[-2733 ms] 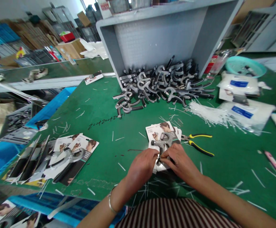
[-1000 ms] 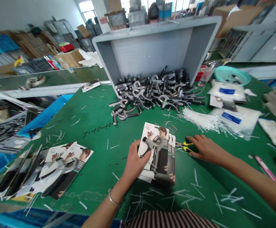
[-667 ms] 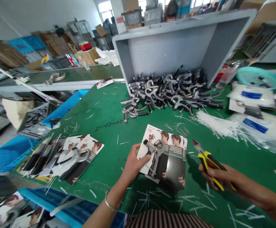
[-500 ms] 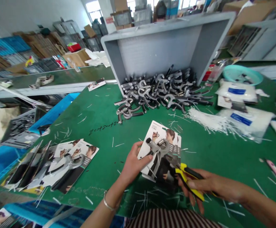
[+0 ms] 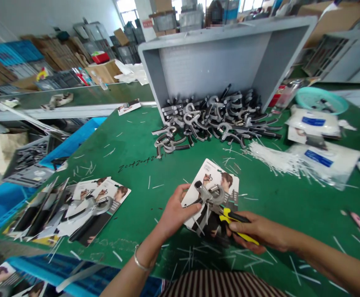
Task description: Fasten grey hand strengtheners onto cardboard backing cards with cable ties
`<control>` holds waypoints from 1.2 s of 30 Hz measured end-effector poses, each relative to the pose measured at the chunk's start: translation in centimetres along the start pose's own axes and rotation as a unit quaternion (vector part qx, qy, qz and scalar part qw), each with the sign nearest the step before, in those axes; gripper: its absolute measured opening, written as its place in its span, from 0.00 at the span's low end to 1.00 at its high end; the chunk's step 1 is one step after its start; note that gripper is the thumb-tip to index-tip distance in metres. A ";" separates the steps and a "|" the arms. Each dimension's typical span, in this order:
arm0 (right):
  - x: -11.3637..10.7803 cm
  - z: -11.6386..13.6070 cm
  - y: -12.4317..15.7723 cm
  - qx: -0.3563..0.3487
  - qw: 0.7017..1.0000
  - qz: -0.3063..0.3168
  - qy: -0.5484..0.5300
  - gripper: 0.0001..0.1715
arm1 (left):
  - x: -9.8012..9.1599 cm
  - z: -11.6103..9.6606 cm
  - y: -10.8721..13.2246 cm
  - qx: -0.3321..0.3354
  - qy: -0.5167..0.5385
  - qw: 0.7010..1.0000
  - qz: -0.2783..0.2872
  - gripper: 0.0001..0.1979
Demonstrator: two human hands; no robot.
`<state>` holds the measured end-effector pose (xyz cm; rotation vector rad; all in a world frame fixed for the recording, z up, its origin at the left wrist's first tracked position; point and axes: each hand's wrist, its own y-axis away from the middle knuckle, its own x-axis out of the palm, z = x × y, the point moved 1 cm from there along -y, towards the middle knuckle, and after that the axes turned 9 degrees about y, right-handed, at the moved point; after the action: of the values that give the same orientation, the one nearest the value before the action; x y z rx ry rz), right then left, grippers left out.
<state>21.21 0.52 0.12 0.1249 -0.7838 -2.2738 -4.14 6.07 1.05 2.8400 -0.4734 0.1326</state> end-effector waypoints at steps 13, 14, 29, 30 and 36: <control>2.2 3.2 -2.5 -0.143 0.974 0.059 -0.164 0.22 | 1.1 -1.4 -5.3 0.118 0.336 0.912 -0.204 0.21; 3.0 3.2 -3.0 -0.151 0.961 0.098 -0.208 0.24 | 1.6 -1.4 -5.5 0.131 0.342 0.907 -0.209 0.20; 3.6 2.1 -6.2 -0.159 0.892 0.190 -0.379 0.22 | 3.6 -1.2 -4.8 0.132 0.376 0.899 -0.179 0.22; 3.6 1.9 -6.2 -0.157 0.887 0.194 -0.389 0.22 | 3.5 -1.1 -4.8 0.131 0.377 0.900 -0.177 0.22; 5.3 1.8 -7.2 -0.120 0.933 0.094 -0.327 0.19 | 2.7 -0.1 -4.7 0.122 0.322 0.917 -0.204 0.20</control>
<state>12.42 1.89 -1.85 -0.8247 -0.7846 -2.2053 -0.06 9.54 0.41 2.8125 0.2933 1.0577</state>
